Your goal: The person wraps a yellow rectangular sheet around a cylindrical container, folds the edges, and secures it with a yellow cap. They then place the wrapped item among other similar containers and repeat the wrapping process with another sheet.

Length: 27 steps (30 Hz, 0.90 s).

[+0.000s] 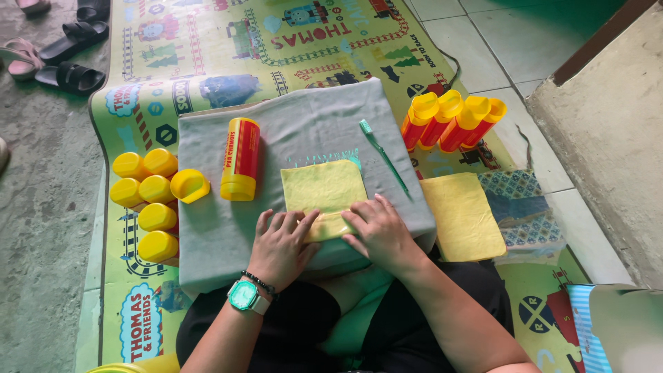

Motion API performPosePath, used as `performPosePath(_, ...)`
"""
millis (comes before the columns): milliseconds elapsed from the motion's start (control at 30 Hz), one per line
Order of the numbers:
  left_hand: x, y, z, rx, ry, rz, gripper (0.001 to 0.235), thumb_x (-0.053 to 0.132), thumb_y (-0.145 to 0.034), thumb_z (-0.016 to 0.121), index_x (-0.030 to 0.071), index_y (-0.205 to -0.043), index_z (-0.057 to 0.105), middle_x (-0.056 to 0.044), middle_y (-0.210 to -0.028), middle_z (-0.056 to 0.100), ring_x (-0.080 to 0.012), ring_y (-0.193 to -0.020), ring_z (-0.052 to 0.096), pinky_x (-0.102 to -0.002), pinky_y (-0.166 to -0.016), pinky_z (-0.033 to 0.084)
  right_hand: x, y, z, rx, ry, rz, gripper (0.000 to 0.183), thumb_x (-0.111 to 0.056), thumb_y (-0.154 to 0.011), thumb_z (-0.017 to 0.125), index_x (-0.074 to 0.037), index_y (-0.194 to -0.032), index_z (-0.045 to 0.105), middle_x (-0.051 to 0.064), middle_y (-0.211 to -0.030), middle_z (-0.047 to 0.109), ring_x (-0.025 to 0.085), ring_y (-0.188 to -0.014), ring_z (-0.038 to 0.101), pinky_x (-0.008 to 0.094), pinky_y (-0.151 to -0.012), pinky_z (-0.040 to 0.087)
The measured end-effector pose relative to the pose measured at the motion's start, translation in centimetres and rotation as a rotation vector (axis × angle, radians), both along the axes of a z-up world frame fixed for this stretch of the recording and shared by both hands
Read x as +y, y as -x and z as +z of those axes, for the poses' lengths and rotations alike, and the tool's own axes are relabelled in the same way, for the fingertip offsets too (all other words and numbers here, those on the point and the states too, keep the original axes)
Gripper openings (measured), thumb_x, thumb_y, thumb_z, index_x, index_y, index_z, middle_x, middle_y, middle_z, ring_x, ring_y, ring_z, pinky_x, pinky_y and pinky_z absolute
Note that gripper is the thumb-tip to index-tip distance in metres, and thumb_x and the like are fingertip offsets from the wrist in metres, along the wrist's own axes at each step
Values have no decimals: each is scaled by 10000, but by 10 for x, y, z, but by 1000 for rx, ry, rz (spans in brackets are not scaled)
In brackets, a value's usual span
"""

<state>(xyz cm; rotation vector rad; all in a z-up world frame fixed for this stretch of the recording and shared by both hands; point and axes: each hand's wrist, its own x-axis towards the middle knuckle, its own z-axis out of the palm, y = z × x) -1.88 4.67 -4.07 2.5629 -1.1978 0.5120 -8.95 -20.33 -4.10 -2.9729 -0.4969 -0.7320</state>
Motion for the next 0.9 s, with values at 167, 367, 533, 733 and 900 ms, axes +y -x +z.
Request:
performPosePath(167, 7, -9, 2, -21, 22, -39, 601, 465, -802, 643, 273, -1365, 558, 48, -1057, 629, -159, -1057, 613, -475, -1090, 327, -6, 4, 9, 38, -59, 34, 477, -318, -743, 702, -187, -1196, 637, 31, -1089, 629, 232, -1082, 632, 537, -1114, 388)
performPosePath(367, 9, -22, 17, 248, 151, -46, 549, 383, -778, 716, 260, -1303, 614, 62, -948, 722, -175, -983, 694, -443, -1068, 407, -20, -5, 26, 124, -446, 73, 287, -267, -900, 669, -179, -1172, 679, 26, -886, 720, 248, -924, 725, 504, -1076, 450)
performPosePath(533, 2, -37, 24, 506, 192, 116, 479, 455, -889, 695, 292, -1328, 596, 24, -959, 780, -249, -976, 731, -456, -974, 518, -20, -8, 22, 139, -609, 105, 423, -403, -876, 768, -156, -1208, 676, 67, -997, 749, 270, -979, 737, 477, -1025, 499)
performPosePath(733, -20, -55, 12, 658, 317, 347, 447, 558, -869, 708, 322, -1243, 642, 23, -949, 757, -197, -872, 749, -379, -830, 589, -18, -23, 15, 89, -752, -106, 309, -293, -890, 751, -177, -1169, 686, 26, -947, 712, 250, -931, 728, 402, -883, 570)
performPosePath(900, -35, -41, 8, -18, 250, 358, 475, 537, -1005, 503, 223, -1345, 609, -91, -1357, 557, -311, -1223, 564, -425, -901, 506, -14, -32, 12, 61, -705, -152, 226, -283, -941, 707, -188, -1144, 684, 13, -970, 681, 250, -956, 715, 380, -835, 578)
